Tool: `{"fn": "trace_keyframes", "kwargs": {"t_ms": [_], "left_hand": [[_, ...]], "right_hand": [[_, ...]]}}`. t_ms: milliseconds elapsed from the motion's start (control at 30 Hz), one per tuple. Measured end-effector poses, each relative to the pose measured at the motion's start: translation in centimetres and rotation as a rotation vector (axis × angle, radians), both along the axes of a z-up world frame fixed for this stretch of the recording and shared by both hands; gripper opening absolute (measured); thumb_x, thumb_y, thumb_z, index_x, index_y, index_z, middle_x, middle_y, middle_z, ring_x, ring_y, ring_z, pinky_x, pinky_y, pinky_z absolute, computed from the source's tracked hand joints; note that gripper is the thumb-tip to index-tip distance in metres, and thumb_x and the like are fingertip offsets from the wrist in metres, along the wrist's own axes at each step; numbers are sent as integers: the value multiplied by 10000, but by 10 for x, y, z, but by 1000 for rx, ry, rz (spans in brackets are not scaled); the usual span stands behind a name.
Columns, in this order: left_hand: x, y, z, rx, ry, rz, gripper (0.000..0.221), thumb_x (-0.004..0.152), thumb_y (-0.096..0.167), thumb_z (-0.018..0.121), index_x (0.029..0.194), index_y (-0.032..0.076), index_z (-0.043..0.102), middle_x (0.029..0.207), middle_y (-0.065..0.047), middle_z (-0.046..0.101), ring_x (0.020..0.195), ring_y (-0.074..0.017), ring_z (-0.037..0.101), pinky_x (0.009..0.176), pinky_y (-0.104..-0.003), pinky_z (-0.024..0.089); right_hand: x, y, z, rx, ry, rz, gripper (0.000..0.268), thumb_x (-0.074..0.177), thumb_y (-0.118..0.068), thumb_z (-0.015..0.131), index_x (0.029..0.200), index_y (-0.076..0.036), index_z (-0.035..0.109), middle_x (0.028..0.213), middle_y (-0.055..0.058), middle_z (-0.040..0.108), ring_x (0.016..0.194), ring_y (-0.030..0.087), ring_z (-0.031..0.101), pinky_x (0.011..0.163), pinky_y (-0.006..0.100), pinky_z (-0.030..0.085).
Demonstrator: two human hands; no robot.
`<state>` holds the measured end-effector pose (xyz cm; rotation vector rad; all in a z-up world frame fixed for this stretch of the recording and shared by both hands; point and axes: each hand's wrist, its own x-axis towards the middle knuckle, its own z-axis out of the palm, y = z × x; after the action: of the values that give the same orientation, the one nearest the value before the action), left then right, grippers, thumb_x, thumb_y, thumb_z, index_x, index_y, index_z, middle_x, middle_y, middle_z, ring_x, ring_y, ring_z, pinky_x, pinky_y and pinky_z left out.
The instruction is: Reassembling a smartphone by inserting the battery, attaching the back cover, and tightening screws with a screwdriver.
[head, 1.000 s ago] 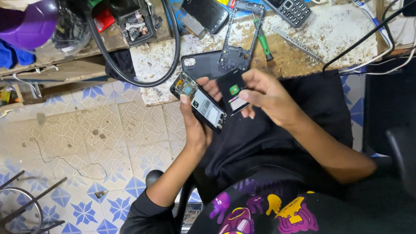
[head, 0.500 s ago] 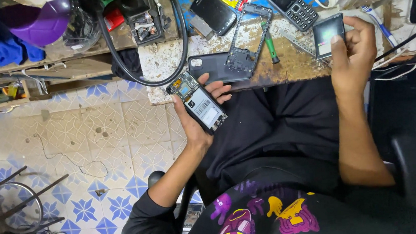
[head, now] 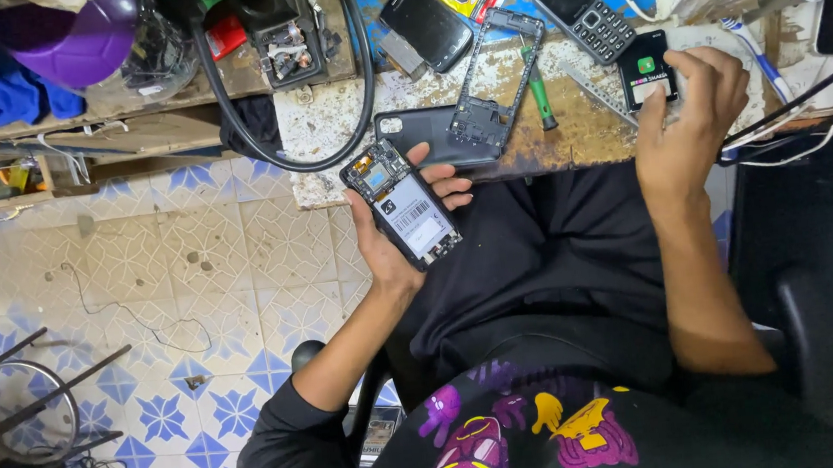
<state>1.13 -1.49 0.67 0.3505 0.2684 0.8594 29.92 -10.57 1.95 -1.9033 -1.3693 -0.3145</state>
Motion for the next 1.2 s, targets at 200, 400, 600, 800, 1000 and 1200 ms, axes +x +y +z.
{"fn": "trace_keyframes", "kwargs": {"t_ms": [200,400,600,800,1000,1200], "left_hand": [[-1,6,-30,40,-23,7,1036,969,786,323,1548,-73,355,1276,-327,639,1171,-485,658,1015,-592,529],[-3,14,-38,46,-36,29,1043,972,788,322,1549,-81,348,1289,-343,629,1173,-504,650,1013,-602,526],[-3,19,-52,32,-57,27,1037,983,789,313,1546,-81,356,1282,-343,634,1177,-506,648,1017,-594,524],[4,21,-66,42,-100,41,1026,1005,770,314,1552,-98,341,1275,-368,627,1169,-529,640,1007,-610,524],[5,21,-61,54,-104,48,1017,1024,762,275,1559,-100,337,1279,-374,619,1204,-534,617,1024,-613,508],[7,20,-51,58,-123,51,1043,1007,789,305,1572,-87,334,1320,-368,608,1281,-525,572,1078,-626,458]], "right_hand": [[-18,22,-30,80,14,266,317,928,115,738,1208,-32,724,1129,128,630,1099,365,546,934,491,362],[-38,58,-27,-183,-202,354,349,866,52,780,1181,-89,727,1354,126,571,1334,362,470,1017,486,353],[-32,63,-43,-150,-163,372,145,914,-26,740,1020,-123,731,1311,103,601,1353,353,508,1019,466,377],[-15,73,-56,122,-5,383,172,982,64,775,1042,-97,793,1197,94,676,1235,369,594,1048,470,465],[-33,80,-18,319,34,466,122,1065,25,689,1046,-28,797,1171,121,709,1176,398,624,1033,492,519],[-80,60,48,582,67,483,253,1081,9,570,940,108,755,920,230,737,841,422,684,849,523,553]]}}
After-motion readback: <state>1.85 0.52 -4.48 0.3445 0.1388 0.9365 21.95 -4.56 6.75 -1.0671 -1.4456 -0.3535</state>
